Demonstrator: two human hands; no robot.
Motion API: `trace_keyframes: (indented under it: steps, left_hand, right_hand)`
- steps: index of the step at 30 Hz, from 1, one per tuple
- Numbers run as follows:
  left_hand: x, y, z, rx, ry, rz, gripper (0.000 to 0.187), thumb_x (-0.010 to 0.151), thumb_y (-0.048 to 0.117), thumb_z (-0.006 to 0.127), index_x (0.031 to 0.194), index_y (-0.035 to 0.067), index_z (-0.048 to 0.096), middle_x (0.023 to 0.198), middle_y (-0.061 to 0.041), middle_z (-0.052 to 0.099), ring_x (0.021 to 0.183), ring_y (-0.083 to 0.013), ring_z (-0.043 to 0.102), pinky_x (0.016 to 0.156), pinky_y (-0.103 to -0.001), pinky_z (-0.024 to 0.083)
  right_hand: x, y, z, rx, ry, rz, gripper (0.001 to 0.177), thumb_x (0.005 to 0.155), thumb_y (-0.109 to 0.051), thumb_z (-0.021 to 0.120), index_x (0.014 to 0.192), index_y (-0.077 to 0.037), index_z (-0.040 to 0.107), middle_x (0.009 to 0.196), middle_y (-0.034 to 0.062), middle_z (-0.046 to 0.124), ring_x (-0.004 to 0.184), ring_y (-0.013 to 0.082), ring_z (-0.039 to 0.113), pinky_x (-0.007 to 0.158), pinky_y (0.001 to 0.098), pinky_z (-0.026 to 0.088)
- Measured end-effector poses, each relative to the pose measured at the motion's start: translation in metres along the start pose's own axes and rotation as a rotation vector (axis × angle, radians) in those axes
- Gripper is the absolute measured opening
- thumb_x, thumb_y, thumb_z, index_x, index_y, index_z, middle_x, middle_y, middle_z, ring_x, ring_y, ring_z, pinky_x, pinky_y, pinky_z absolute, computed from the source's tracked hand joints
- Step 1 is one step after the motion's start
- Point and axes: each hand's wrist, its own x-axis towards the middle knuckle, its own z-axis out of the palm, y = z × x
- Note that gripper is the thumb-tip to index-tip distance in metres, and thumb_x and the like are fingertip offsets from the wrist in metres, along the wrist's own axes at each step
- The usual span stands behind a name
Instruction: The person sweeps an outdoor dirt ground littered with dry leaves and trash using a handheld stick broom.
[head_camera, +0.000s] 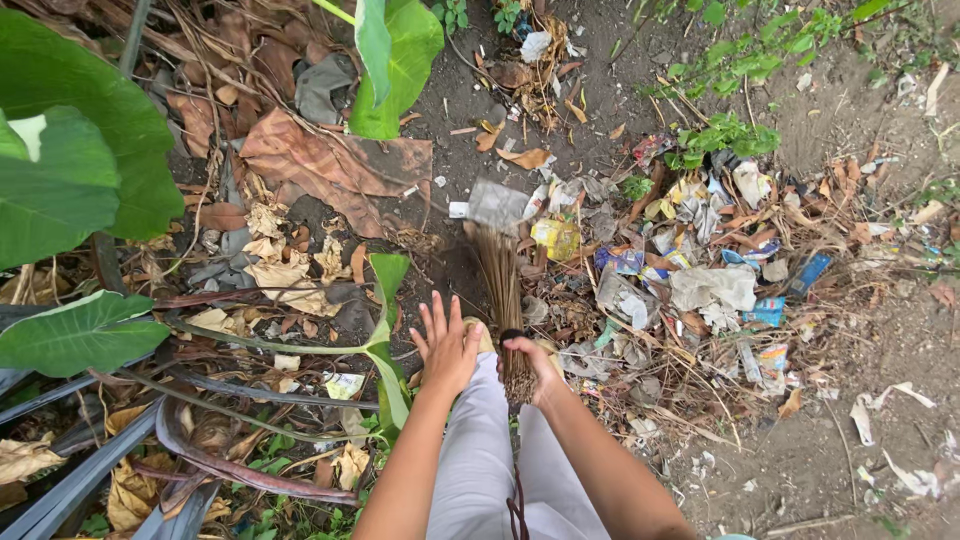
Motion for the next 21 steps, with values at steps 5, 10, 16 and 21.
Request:
trace_keyframes:
  steps: [5, 10, 16, 21]
  left_hand:
    - [0.000, 0.006, -0.001, 0.013, -0.005, 0.010, 0.076, 0.101, 0.058, 0.034, 0.162, 0.015, 0.022, 0.172, -0.012, -0.004, 0.157, -0.0378, -0.009, 0.119, -0.067, -0.004]
    - [-0.001, 0.009, -0.011, 0.002, -0.006, 0.004, 0.076, 0.101, 0.059, 0.034, 0.163, 0.015, 0.021, 0.172, -0.011, -0.005, 0.157, -0.0370, -0.010, 0.119, -0.067, -0.005]
    - [-0.002, 0.009, -0.021, 0.006, -0.010, -0.023, 0.076, 0.102, 0.059, 0.033, 0.163, 0.015, 0.020, 0.173, -0.010, -0.006, 0.158, -0.0363, -0.010, 0.119, -0.067, -0.006]
    - [-0.004, 0.012, -0.017, 0.019, -0.023, 0.006, 0.076, 0.102, 0.060, 0.031, 0.163, 0.016, 0.020, 0.172, -0.012, -0.004, 0.157, -0.0374, -0.009, 0.118, -0.068, -0.006]
  right_hand:
    - [-0.030, 0.004, 0.021, 0.066, 0.077, -0.027, 0.021, 0.081, -0.023, 0.070, 0.092, -0.007, 0.062, 0.078, 0.0097, 0.066, 0.064, 0.0238, 0.065, 0.061, 0.0381, 0.057]
    - [-0.052, 0.067, 0.052, -0.028, -0.027, 0.097, 0.028, 0.080, -0.031, 0.071, 0.087, -0.005, 0.063, 0.071, 0.0115, 0.065, 0.059, 0.0259, 0.065, 0.056, 0.0396, 0.057]
    - [-0.023, 0.049, 0.044, -0.042, -0.121, 0.089, 0.025, 0.083, -0.025, 0.071, 0.095, -0.004, 0.067, 0.078, 0.0110, 0.069, 0.064, 0.0226, 0.066, 0.060, 0.0368, 0.057]
    - [0.004, -0.017, 0.021, 0.031, -0.023, -0.051, 0.026, 0.080, -0.026, 0.071, 0.095, -0.006, 0.063, 0.076, 0.0098, 0.067, 0.065, 0.0240, 0.064, 0.062, 0.0374, 0.057]
